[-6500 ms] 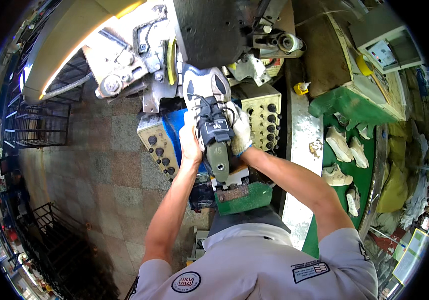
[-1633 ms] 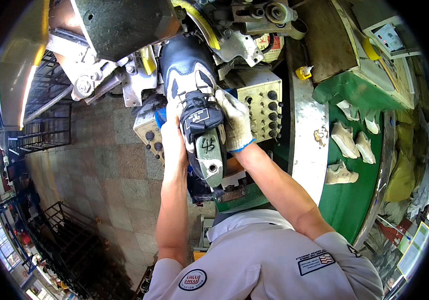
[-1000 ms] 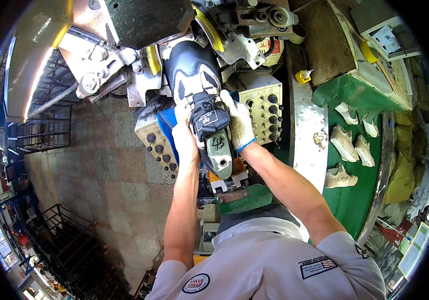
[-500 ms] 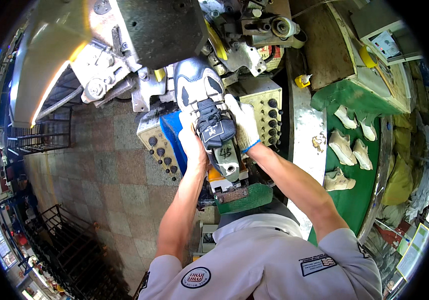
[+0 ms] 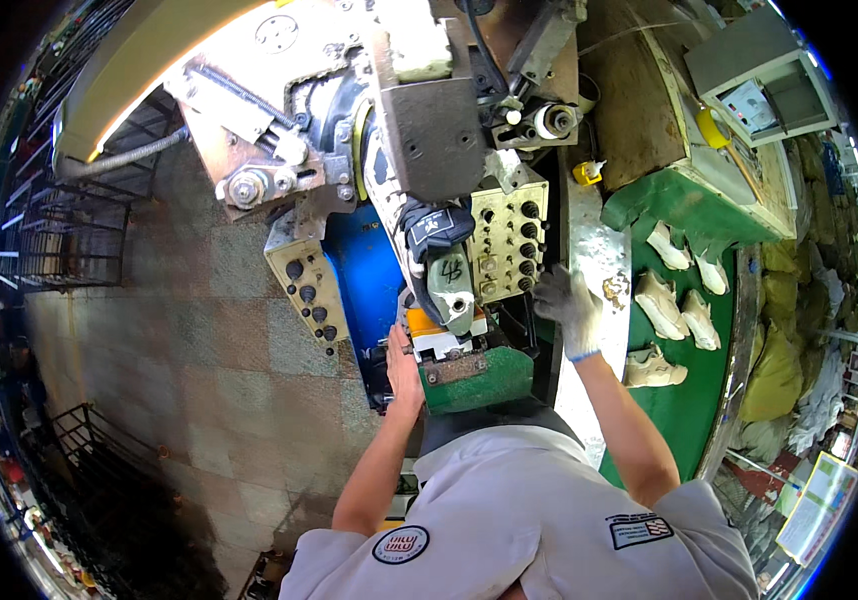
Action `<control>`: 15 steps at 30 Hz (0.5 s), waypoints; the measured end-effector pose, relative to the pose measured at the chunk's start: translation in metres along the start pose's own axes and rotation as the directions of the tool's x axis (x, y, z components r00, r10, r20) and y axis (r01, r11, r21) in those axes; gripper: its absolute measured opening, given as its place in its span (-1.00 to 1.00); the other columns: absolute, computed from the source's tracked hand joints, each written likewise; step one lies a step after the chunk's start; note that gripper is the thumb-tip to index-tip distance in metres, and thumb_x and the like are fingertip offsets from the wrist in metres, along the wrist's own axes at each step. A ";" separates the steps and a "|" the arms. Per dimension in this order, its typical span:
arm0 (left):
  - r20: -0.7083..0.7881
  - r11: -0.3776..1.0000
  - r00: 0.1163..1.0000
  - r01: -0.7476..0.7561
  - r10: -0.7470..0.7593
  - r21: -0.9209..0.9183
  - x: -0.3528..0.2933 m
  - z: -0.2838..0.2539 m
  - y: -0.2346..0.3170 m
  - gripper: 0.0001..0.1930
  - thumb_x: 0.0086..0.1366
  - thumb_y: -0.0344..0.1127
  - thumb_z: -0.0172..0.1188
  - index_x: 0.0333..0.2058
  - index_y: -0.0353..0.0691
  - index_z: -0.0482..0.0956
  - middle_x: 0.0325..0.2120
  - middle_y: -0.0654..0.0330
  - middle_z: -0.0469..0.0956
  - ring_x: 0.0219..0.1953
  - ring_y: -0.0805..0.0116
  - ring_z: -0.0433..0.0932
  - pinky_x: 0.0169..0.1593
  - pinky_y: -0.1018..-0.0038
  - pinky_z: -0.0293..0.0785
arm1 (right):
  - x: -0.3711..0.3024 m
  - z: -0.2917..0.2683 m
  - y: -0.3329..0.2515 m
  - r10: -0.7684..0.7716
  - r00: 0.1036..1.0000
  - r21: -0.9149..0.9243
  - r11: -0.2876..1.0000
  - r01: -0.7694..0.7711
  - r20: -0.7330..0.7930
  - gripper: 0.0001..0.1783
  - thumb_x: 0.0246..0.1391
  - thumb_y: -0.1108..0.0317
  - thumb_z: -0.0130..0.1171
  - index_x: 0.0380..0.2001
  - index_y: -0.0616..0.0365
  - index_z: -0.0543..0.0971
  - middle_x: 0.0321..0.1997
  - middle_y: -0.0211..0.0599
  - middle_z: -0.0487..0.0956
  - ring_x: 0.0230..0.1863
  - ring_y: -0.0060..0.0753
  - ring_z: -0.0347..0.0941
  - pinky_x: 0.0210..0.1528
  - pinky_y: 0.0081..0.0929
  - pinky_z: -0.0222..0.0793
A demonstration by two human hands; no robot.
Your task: The person places various shoes onto a lasting machine, operates the machine with controls, and then removes the lasted shoes, placing them on a rack or back on a conveyor belt.
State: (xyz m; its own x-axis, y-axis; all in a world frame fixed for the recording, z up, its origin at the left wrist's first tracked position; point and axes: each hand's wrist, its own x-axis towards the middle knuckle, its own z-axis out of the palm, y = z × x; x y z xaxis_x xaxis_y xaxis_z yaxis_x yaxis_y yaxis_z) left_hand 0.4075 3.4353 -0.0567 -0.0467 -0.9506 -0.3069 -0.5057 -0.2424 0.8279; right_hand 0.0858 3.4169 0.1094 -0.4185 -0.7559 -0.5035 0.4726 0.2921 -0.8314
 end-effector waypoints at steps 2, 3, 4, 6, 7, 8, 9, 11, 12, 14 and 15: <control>0.019 0.995 1.000 0.000 0.002 -0.104 -0.007 0.018 -0.001 -0.32 0.38 -0.37 0.11 0.43 -0.32 0.11 0.40 -0.19 0.21 0.41 -0.17 0.26 0.42 0.14 0.24 | -0.017 -0.027 0.006 0.034 0.998 -0.055 0.998 -0.037 -0.054 -0.26 0.35 -0.06 0.18 0.29 0.38 0.40 0.11 0.09 0.63 -0.01 -0.01 0.66 -0.09 -0.12 0.63; -0.003 1.000 1.000 -0.008 0.008 -0.016 0.000 0.018 -0.007 -0.32 0.37 -0.39 0.12 0.42 -0.32 0.13 0.39 -0.19 0.23 0.39 -0.18 0.28 0.40 0.15 0.27 | -0.024 -0.032 0.009 0.053 0.997 -0.046 0.997 -0.056 -0.060 -0.28 0.35 -0.03 0.19 0.30 0.38 0.40 0.10 0.10 0.63 -0.01 0.00 0.66 -0.09 -0.12 0.63; -0.044 0.999 0.998 -0.048 0.048 0.015 0.002 0.016 -0.014 -0.31 0.31 -0.39 0.19 0.38 -0.35 0.18 0.33 -0.20 0.30 0.32 -0.19 0.36 0.32 0.15 0.36 | -0.030 -0.036 0.010 0.073 0.995 -0.038 0.996 -0.075 -0.063 -0.30 0.35 0.01 0.20 0.30 0.38 0.40 0.10 0.10 0.63 -0.02 0.00 0.66 -0.10 -0.12 0.63; -0.093 0.996 0.992 -0.080 0.083 0.033 0.002 0.008 -0.007 -0.27 0.19 -0.31 0.36 0.30 -0.34 0.31 0.11 -0.21 0.49 0.12 -0.22 0.53 0.13 0.11 0.51 | -0.031 -0.035 0.004 0.058 0.997 -0.039 0.997 -0.061 -0.057 -0.32 0.34 0.06 0.21 0.30 0.37 0.39 0.10 0.09 0.63 -0.02 -0.01 0.66 -0.11 -0.13 0.62; -0.109 0.997 0.991 -0.077 0.078 0.016 0.004 0.001 0.002 -0.25 0.11 -0.23 0.45 0.26 -0.32 0.39 -0.05 -0.21 0.62 -0.02 -0.23 0.63 0.01 0.09 0.57 | -0.030 -0.032 0.001 0.041 0.998 -0.056 0.997 -0.044 -0.044 -0.33 0.34 0.08 0.22 0.30 0.37 0.39 0.10 0.08 0.63 -0.03 -0.03 0.66 -0.11 -0.14 0.62; -0.021 0.983 0.999 -0.020 0.024 0.185 0.005 -0.018 0.022 -0.25 0.07 -0.18 0.49 0.23 -0.29 0.44 -0.17 -0.18 0.68 -0.12 -0.22 0.67 -0.05 0.07 0.59 | -0.030 -0.032 -0.005 0.022 0.999 -0.068 0.997 -0.025 -0.044 -0.34 0.34 0.11 0.22 0.31 0.37 0.39 0.09 0.07 0.63 -0.03 -0.05 0.66 -0.12 -0.14 0.62; -0.125 0.998 0.992 -0.019 0.027 0.064 0.002 -0.031 -0.012 -0.27 -0.03 -0.11 0.55 0.14 -0.24 0.54 -0.28 -0.13 0.71 -0.20 -0.21 0.69 -0.11 0.08 0.60 | -0.027 -0.015 -0.011 0.029 0.999 -0.070 0.997 -0.027 0.028 -0.37 0.36 0.15 0.19 0.31 0.37 0.40 0.09 0.04 0.64 -0.04 -0.08 0.66 -0.13 -0.18 0.62; 0.009 0.992 0.993 0.117 -0.116 -0.042 -0.011 -0.071 0.015 -0.45 -0.03 -0.23 0.60 -0.08 -0.35 0.63 -0.33 0.01 0.73 -0.32 0.11 0.71 -0.18 0.25 0.61 | -0.031 -0.014 -0.024 -0.005 0.997 -0.071 0.997 0.011 0.078 -0.35 0.38 0.16 0.16 0.35 0.41 0.34 0.09 0.04 0.63 0.00 -0.07 0.66 -0.10 -0.23 0.65; 0.055 0.951 0.972 0.233 -0.227 -0.202 -0.025 -0.090 0.025 -0.53 -0.01 -0.29 0.61 -0.15 -0.38 0.65 -0.35 0.09 0.73 -0.34 0.27 0.69 -0.20 0.32 0.60 | -0.036 -0.008 -0.030 -0.008 0.995 -0.071 0.997 0.016 0.099 -0.34 0.39 0.17 0.16 0.36 0.42 0.32 0.09 0.05 0.63 0.02 -0.06 0.66 -0.09 -0.25 0.67; 0.083 0.881 0.964 0.265 -0.253 -0.393 -0.062 -0.137 0.066 -0.66 0.03 -0.45 0.57 -0.23 -0.38 0.66 -0.39 0.22 0.70 -0.37 0.44 0.63 -0.24 0.44 0.56 | -0.050 -0.007 -0.035 -0.060 0.981 -0.023 0.998 0.066 0.187 -0.27 0.37 0.17 0.19 0.38 0.50 0.26 0.11 0.10 0.60 0.04 -0.06 0.66 -0.06 -0.29 0.68; -0.020 0.930 0.977 0.193 -0.210 -0.314 -0.080 -0.153 0.089 -0.67 0.04 -0.43 0.57 -0.22 -0.38 0.66 -0.39 0.23 0.70 -0.37 0.45 0.63 -0.23 0.45 0.57 | -0.059 -0.005 -0.038 -0.046 0.977 -0.014 0.999 0.050 0.209 -0.24 0.35 0.16 0.22 0.38 0.50 0.25 0.12 0.10 0.59 0.05 -0.07 0.65 -0.04 -0.29 0.67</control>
State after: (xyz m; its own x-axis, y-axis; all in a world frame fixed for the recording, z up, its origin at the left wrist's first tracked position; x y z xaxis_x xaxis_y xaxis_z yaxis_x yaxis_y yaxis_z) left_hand 0.4978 3.4599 0.1137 0.0781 -0.8822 -0.4643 -0.2086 -0.4699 0.8577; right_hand 0.0883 3.4536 0.1696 -0.2688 -0.8741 -0.4046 0.4399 0.2623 -0.8589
